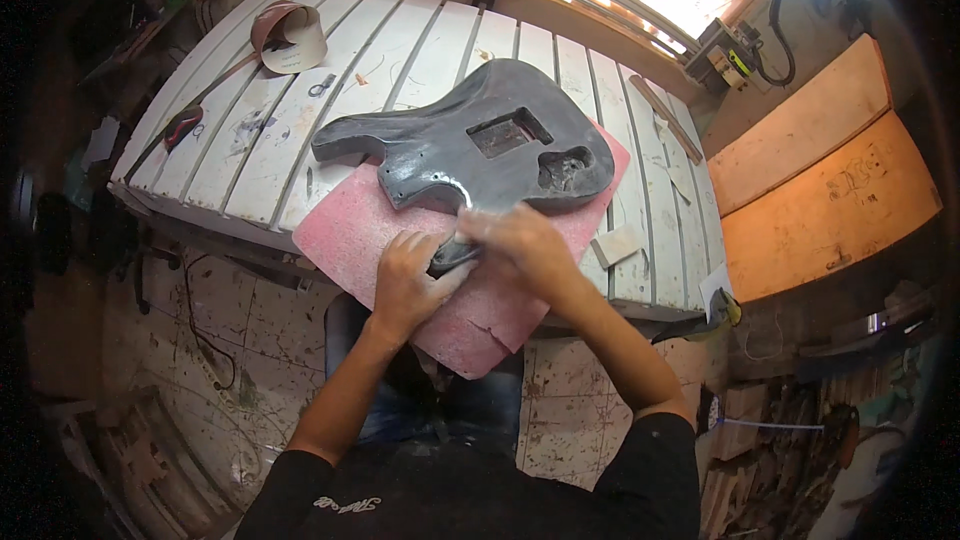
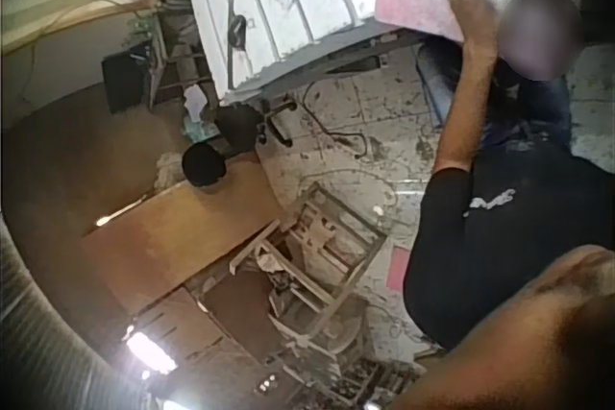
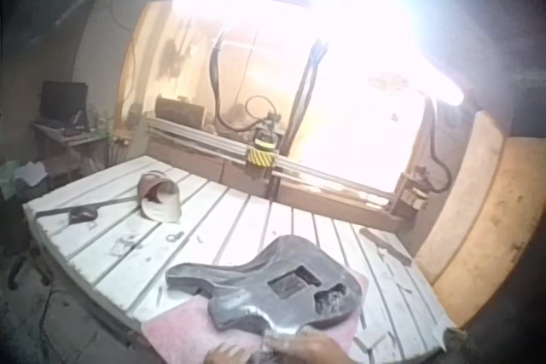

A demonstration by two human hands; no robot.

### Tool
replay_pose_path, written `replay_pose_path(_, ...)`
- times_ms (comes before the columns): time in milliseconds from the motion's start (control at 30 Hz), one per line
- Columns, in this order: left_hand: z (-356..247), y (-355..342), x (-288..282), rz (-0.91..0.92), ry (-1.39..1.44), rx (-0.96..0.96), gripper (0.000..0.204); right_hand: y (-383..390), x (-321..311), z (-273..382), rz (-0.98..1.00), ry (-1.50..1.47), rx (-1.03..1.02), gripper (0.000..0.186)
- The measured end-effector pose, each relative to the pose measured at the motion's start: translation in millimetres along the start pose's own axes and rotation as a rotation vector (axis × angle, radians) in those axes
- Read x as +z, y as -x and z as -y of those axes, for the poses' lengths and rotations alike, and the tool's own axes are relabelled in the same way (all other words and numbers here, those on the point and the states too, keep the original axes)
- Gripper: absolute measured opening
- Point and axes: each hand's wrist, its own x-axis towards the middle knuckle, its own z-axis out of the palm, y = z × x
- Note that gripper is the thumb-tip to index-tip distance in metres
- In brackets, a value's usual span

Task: The person sands the surface and edges of a guitar body with a small block of sandpaper.

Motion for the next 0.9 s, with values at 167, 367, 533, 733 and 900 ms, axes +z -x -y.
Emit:
replay_pose_path(167, 5.5, 2.4, 0.3, -0.004, 0.012, 0.0, 0.037, -0.6, 7.4, 12.5, -0.027, 0.033, 0.125, 0.055)
replay_pose_path(367, 3.8, 2.9, -0.6, 0.011, 0.017, 0.003, 0.038, 11.5, 7.1, 2.9, -0.103, -0.029, 0.121, 0.055)
replay_pose_path(533, 4.0, 3.6, 1.2, -0.028, 0.015, 0.015, 0.037, 19.0, 23.8, 20.9, -0.17, 0.022, 0.135, 0.051)
replay_pose_path(733, 2.8, 2.9, 2.1, -0.02, -0.034, 0.024, 0.041, 25.1, 20.3, -0.7, -0.259, -0.008, 0.194, 0.049)
replay_pose_path(900, -0.8, -0.1, 4.5, -0.024, -0.021, 0.037, 0.039, 23.3, 27.0, 9.8, -0.247, 0.094, 0.314, 0.046)
